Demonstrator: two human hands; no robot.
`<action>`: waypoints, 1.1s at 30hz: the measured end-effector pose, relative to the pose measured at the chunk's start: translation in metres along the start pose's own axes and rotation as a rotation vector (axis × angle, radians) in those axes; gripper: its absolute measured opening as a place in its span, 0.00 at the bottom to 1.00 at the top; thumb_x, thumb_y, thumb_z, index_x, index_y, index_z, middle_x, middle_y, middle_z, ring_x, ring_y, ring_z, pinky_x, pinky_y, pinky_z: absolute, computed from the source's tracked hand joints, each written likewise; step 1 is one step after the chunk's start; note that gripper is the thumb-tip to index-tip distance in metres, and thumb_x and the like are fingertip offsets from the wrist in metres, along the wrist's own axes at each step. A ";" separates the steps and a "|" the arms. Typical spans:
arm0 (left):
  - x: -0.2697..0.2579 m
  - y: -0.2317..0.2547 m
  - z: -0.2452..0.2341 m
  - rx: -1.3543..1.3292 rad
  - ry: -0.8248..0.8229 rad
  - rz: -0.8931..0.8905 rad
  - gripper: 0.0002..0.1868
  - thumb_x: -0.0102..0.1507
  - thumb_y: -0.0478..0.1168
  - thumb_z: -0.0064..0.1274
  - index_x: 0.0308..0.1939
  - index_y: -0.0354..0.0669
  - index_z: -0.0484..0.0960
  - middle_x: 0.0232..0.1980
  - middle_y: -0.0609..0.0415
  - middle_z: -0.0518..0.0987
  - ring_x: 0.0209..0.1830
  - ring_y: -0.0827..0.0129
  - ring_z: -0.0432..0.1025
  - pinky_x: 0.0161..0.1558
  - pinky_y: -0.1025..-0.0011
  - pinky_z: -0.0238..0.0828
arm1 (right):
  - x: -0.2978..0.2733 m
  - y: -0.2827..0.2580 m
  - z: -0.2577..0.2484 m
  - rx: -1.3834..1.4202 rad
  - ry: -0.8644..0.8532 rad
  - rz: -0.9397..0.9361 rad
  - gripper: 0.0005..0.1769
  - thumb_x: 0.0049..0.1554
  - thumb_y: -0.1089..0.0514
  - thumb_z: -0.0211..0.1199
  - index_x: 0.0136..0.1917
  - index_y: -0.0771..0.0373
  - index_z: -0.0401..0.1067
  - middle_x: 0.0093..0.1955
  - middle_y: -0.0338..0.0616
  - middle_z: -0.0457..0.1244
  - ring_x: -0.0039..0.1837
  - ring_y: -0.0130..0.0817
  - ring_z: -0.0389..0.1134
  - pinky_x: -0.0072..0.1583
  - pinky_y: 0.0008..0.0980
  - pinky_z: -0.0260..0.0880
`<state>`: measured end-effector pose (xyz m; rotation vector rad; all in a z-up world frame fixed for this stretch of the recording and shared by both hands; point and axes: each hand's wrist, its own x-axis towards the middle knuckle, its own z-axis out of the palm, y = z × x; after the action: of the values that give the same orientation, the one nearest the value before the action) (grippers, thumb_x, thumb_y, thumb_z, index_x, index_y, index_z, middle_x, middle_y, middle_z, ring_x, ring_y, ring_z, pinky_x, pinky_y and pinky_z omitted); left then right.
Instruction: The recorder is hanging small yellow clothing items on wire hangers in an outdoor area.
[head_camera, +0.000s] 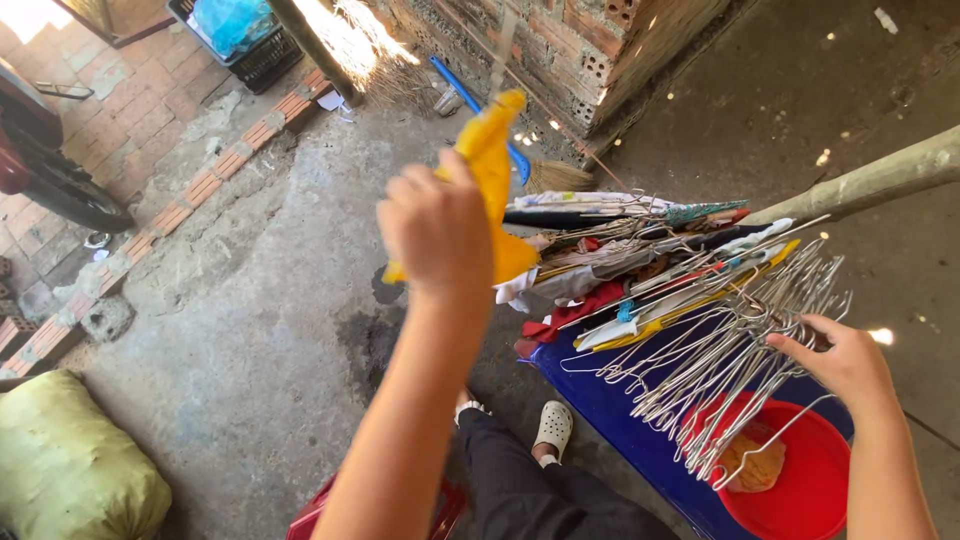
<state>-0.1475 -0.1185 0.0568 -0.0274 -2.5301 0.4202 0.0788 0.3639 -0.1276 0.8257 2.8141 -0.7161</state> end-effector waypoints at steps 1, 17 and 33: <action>0.008 -0.019 0.002 -0.004 0.002 0.000 0.13 0.62 0.44 0.53 0.50 0.58 0.84 0.33 0.59 0.74 0.33 0.65 0.70 0.31 0.66 0.62 | 0.001 -0.008 -0.004 -0.001 0.004 0.002 0.46 0.44 0.29 0.73 0.63 0.65 0.79 0.34 0.48 0.67 0.38 0.37 0.69 0.43 0.37 0.68; -0.055 0.074 0.084 -0.235 -0.163 0.129 0.15 0.63 0.42 0.51 0.55 0.54 0.79 0.39 0.54 0.77 0.38 0.62 0.73 0.31 0.65 0.68 | 0.011 -0.017 -0.007 -0.136 -0.017 -0.026 0.50 0.43 0.22 0.67 0.63 0.63 0.79 0.45 0.56 0.73 0.47 0.45 0.77 0.54 0.41 0.74; -0.154 0.139 0.176 0.064 -0.705 0.272 0.09 0.60 0.44 0.49 0.33 0.47 0.83 0.34 0.54 0.78 0.35 0.62 0.74 0.30 0.63 0.63 | -0.001 -0.020 0.001 -0.203 -0.022 -0.030 0.51 0.43 0.21 0.66 0.64 0.63 0.78 0.60 0.54 0.72 0.61 0.47 0.74 0.63 0.41 0.73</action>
<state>-0.1231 -0.0543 -0.2065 -0.2396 -3.2172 0.7181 0.0682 0.3480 -0.1201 0.7374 2.8246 -0.4304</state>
